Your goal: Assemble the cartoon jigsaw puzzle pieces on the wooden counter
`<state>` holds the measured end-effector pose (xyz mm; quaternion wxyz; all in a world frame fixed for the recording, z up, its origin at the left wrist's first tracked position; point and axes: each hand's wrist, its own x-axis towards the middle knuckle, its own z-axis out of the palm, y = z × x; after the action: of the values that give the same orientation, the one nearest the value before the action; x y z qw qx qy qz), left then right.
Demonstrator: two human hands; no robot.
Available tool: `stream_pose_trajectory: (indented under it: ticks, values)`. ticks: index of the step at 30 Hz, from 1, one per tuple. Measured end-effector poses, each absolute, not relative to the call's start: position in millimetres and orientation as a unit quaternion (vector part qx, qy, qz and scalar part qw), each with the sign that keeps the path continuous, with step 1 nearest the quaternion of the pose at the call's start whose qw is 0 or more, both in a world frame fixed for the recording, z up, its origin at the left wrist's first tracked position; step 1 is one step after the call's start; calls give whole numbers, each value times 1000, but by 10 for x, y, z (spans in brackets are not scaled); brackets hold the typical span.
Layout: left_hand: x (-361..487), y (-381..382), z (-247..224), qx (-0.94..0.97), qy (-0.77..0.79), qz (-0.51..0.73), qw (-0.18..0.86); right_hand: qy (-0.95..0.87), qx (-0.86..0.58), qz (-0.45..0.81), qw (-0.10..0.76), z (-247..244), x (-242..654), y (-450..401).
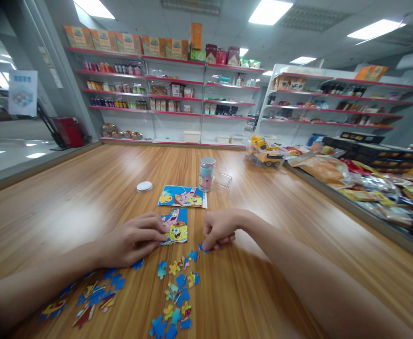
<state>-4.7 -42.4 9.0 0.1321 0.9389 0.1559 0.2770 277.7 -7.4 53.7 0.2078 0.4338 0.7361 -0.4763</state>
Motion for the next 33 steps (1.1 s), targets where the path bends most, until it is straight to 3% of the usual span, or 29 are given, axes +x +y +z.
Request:
stream_pose_trajectory:
  ticks: [6, 12, 16, 23, 30, 33]
  values:
    - [-60, -416, 51, 935, 171, 287, 120, 766, 476, -428, 59, 354, 2768, -28]
    - [-129, -264, -22, 827, 381, 406, 77, 771, 466, -422, -99, 263, 2691, -96]
    - [-189, -137, -71, 810, 455, 350, 120, 777, 455, -420, -117, 285, 2664, -121]
    - [-163, -194, -77, 848, 416, 311, 104, 787, 444, -408, -133, 253, 2655, -120]
    - [-132, -253, -21, 877, 382, 278, 86, 737, 477, -416, -238, 139, 2646, -69]
    - [-134, -254, -29, 882, 372, 276, 81, 731, 489, -411, -240, 127, 2638, -56]
